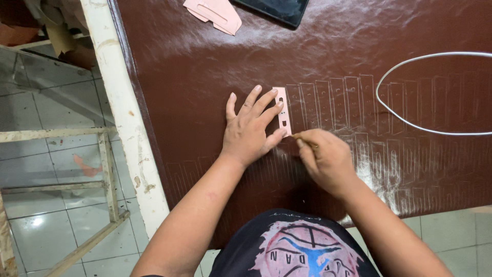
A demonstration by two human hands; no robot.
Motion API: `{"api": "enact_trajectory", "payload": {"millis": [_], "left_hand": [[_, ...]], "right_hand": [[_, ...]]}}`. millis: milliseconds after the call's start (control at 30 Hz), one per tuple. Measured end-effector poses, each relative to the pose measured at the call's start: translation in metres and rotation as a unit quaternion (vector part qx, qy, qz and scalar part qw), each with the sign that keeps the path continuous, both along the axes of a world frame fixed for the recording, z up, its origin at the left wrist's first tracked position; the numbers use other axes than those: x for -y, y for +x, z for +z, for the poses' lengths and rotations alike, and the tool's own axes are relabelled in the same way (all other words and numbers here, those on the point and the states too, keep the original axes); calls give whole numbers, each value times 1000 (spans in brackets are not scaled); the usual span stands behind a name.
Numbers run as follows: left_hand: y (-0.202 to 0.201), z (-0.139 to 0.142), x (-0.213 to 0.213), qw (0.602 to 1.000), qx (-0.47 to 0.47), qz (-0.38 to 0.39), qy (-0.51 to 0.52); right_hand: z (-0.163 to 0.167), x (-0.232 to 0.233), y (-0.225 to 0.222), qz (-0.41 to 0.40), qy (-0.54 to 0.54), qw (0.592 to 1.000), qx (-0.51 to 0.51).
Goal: The person uses a small pointed tool to repeatedly score a pink rectangular piece placed on a brown work surface. The left hand holds the piece steady while the right hand makes short, controlled scoring strokes along its length.
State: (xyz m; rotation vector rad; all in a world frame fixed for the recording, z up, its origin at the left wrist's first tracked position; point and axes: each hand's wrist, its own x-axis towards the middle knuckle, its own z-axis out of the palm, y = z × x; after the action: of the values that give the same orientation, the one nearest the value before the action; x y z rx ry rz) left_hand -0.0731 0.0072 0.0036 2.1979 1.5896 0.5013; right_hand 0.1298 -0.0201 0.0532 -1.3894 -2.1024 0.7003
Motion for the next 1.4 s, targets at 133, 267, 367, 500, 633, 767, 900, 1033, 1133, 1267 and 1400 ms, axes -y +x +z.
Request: {"api": "enact_trajectory", "payload": {"millis": [133, 267, 367, 500, 633, 767, 900, 1033, 1133, 1267, 1400], "left_hand": [[0, 1, 1, 1000, -7, -10, -17], [-2, -3, 1, 1000, -2, -7, -20], [-2, -9, 1, 1000, 13, -2, -12], [-1, -14, 3, 999, 33, 10, 2], [-2, -13, 3, 999, 45, 7, -4], [-2, -7, 2, 999, 26, -3, -20], [-1, -2, 1, 1000, 22, -10, -4], [-2, 0, 2, 999, 33, -1, -8], [-1, 0, 2, 999, 32, -1, -7], [-2, 0, 3, 1000, 30, -1, -8], [-2, 1, 2, 999, 28, -2, -16]], "right_hand": [[1, -10, 4, 25, -17, 999, -20], [-2, -16, -1, 57, -37, 998, 13], [-3, -20, -5, 67, 15, 997, 33], [-12, -42, -12, 60, 82, 994, 30], [-20, -63, -18, 34, 68, 997, -17], [-18, -63, -15, -28, 45, 998, -36], [-13, -62, -13, -54, -31, 996, -65], [-16, -67, -19, 2, 13, 999, -42], [-17, -72, -21, 31, 66, 997, -15], [-17, -80, -27, 33, 85, 996, -22], [-17, -84, -32, 19, 79, 996, -41]]}}
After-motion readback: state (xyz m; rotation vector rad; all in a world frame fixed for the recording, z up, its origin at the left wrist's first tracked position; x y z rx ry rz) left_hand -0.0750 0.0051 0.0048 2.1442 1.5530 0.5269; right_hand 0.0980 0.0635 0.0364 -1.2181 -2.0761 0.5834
